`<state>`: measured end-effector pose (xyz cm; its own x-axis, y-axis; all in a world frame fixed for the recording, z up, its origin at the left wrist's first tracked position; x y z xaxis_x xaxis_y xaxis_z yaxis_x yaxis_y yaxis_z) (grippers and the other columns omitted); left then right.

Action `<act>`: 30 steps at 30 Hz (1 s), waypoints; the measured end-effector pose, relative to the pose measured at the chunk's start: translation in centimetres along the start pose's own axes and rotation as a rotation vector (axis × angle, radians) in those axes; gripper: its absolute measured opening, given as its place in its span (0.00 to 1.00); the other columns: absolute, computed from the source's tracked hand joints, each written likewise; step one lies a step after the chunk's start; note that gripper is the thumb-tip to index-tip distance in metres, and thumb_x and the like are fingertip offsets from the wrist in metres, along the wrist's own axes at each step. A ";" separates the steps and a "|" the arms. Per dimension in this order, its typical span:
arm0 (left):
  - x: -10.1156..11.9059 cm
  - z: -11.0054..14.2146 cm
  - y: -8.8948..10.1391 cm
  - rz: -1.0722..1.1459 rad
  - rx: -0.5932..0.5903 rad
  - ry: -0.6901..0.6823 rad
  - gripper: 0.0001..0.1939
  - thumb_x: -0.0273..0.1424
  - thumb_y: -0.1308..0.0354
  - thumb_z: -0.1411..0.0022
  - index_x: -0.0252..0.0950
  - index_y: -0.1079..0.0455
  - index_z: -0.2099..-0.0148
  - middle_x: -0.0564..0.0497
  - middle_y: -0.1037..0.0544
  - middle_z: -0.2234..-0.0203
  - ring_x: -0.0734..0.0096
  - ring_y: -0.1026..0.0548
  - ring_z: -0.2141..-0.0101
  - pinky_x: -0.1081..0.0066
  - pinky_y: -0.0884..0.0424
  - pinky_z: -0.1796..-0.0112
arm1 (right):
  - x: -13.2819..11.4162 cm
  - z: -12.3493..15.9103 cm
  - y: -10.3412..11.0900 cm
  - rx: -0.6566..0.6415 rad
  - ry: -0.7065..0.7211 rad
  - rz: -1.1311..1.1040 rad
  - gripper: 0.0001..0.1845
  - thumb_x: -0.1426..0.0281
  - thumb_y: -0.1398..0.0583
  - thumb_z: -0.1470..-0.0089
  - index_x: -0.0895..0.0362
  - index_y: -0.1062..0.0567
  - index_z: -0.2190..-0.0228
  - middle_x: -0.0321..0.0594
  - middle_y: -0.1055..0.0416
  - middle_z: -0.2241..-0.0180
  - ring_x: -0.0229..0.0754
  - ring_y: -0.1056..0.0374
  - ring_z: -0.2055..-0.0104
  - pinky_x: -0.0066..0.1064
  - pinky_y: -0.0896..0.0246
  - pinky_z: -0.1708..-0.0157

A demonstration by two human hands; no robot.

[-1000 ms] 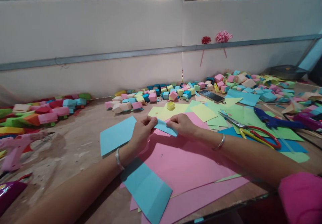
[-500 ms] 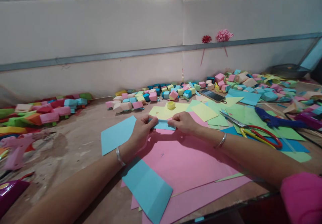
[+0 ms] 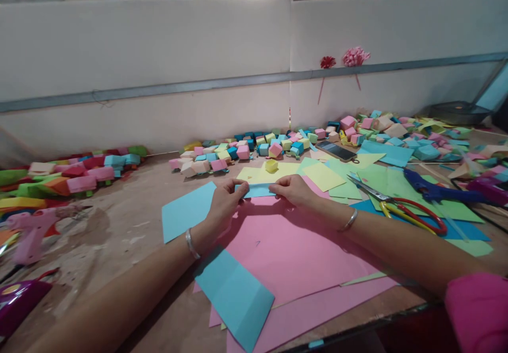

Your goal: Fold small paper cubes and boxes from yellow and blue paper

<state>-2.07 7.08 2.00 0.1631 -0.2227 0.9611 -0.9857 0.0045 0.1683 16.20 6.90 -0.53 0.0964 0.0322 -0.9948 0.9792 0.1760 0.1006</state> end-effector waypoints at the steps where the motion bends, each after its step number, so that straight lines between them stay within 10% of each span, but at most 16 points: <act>1: 0.6 0.0 0.2 -0.054 0.011 -0.067 0.20 0.45 0.36 0.46 0.36 0.27 0.58 0.49 0.23 0.70 0.68 0.26 0.71 0.70 0.30 0.71 | 0.2 0.0 0.2 0.016 -0.027 -0.039 0.13 0.65 0.36 0.56 0.58 0.31 0.84 0.28 0.43 0.88 0.29 0.51 0.86 0.26 0.61 0.86; 5: 6.4 2.1 -0.3 -0.597 0.079 -0.687 0.20 0.42 0.31 0.49 0.44 0.25 0.53 0.46 0.24 0.51 0.55 0.30 0.49 0.56 0.39 0.48 | 0.2 0.0 0.5 0.031 -0.072 -0.145 0.16 0.67 0.39 0.56 0.55 0.40 0.86 0.27 0.47 0.88 0.29 0.55 0.85 0.27 0.63 0.85; 10: 8.5 5.5 -2.4 -0.914 0.075 -1.107 0.08 0.31 0.35 0.42 0.50 0.24 0.60 0.55 0.18 0.66 0.61 0.26 0.58 0.56 0.45 0.50 | 0.5 -0.4 0.1 0.002 -0.105 -0.227 0.15 0.69 0.43 0.57 0.52 0.46 0.85 0.25 0.54 0.87 0.29 0.60 0.84 0.28 0.63 0.84; 16: 8.0 5.0 -2.5 -0.968 0.081 -1.039 0.06 0.28 0.42 0.36 0.43 0.24 0.62 0.52 0.19 0.69 0.65 0.25 0.64 0.60 0.43 0.55 | -0.3 -0.3 1.5 0.134 -0.010 -0.130 0.17 0.60 0.42 0.47 0.55 0.38 0.81 0.31 0.45 0.83 0.34 0.49 0.80 0.28 0.52 0.81; 22: 6.7 3.8 -2.4 -0.906 0.012 -0.900 0.09 0.31 0.46 0.34 0.40 0.24 0.60 0.48 0.21 0.68 0.65 0.26 0.64 0.64 0.39 0.60 | -7.3 3.3 -0.8 0.231 0.806 0.677 0.21 0.54 0.37 0.48 0.56 0.24 0.58 0.46 0.29 0.58 0.50 0.37 0.54 0.41 0.44 0.53; 30: 5.8 3.3 -3.1 -0.760 -0.118 -0.805 0.10 0.33 0.47 0.33 0.38 0.26 0.56 0.46 0.22 0.66 0.64 0.26 0.63 0.66 0.34 0.62 | -6.6 3.5 -1.9 0.156 0.822 0.654 0.07 0.69 0.40 0.43 0.56 0.22 0.71 0.41 0.31 0.71 0.43 0.37 0.63 0.35 0.43 0.62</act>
<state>1.84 2.54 6.27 0.6054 -0.7744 0.1837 -0.6240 -0.3186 0.7135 14.31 2.88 5.79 0.5195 0.7405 -0.4264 0.7983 -0.2425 0.5513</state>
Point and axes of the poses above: each hand's wrist, its own z-axis away from the middle knuckle, its own y-axis out of the back of the hand, x = y × z, the point moved 10 cm from there along -z, towards the middle knuckle
